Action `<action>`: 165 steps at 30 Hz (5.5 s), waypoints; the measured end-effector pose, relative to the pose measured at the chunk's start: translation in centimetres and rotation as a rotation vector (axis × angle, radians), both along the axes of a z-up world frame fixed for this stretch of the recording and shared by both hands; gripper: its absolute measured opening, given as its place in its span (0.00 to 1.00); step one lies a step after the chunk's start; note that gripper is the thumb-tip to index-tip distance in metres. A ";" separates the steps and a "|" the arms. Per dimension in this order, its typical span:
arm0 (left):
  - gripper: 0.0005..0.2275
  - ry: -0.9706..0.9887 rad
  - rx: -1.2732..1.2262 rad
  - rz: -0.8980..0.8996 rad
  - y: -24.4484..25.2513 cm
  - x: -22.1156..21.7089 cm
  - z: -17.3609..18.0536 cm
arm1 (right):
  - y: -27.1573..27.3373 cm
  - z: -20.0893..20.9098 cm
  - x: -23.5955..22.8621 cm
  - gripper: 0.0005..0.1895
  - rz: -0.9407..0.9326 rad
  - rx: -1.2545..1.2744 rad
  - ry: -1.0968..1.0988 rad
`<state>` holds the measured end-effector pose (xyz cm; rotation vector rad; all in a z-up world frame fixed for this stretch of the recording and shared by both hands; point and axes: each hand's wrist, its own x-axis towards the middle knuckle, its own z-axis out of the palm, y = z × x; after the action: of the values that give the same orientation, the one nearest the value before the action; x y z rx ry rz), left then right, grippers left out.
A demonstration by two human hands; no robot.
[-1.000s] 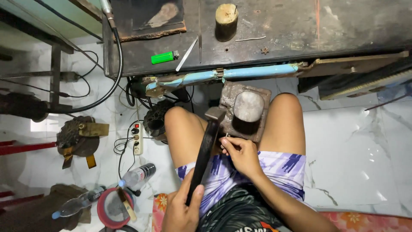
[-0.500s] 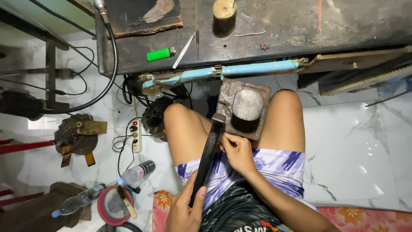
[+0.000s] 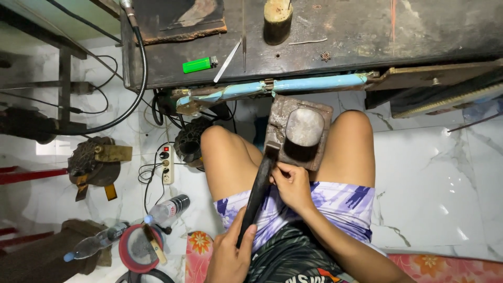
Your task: Shaping a small metal jewelry component by heating it with a blowtorch and hammering it on an anvil.
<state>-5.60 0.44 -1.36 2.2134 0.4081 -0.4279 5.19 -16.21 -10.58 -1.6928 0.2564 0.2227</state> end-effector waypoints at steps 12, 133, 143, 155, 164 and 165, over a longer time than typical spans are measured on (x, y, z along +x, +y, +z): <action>0.19 -0.122 -0.071 -0.019 0.2 -0.3 -0.2 | 0.2 0.9 0.2 0.12 -0.009 0.103 0.030; 0.29 0.672 -1.594 0.228 -2.0 9.0 -8.5 | -6.5 10.6 0.0 0.13 0.135 0.573 -0.252; 0.35 0.541 -1.598 0.183 -1.7 9.0 -8.6 | -6.6 11.1 -0.2 0.14 0.127 0.569 -0.273; 0.22 0.173 -0.937 0.199 -0.1 7.2 -2.8 | -3.4 2.3 0.1 0.15 0.135 0.433 0.043; 0.22 0.031 -0.176 -0.025 1.6 3.2 2.7 | -0.5 -1.4 -0.3 0.16 0.070 0.337 0.073; 0.21 0.031 -0.139 -0.053 1.4 2.9 2.7 | -0.5 -1.6 -0.3 0.16 0.053 0.329 0.071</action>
<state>-2.69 1.89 1.38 2.0886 0.3263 -0.5047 4.87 -16.66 -12.13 -1.3684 0.2143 0.3455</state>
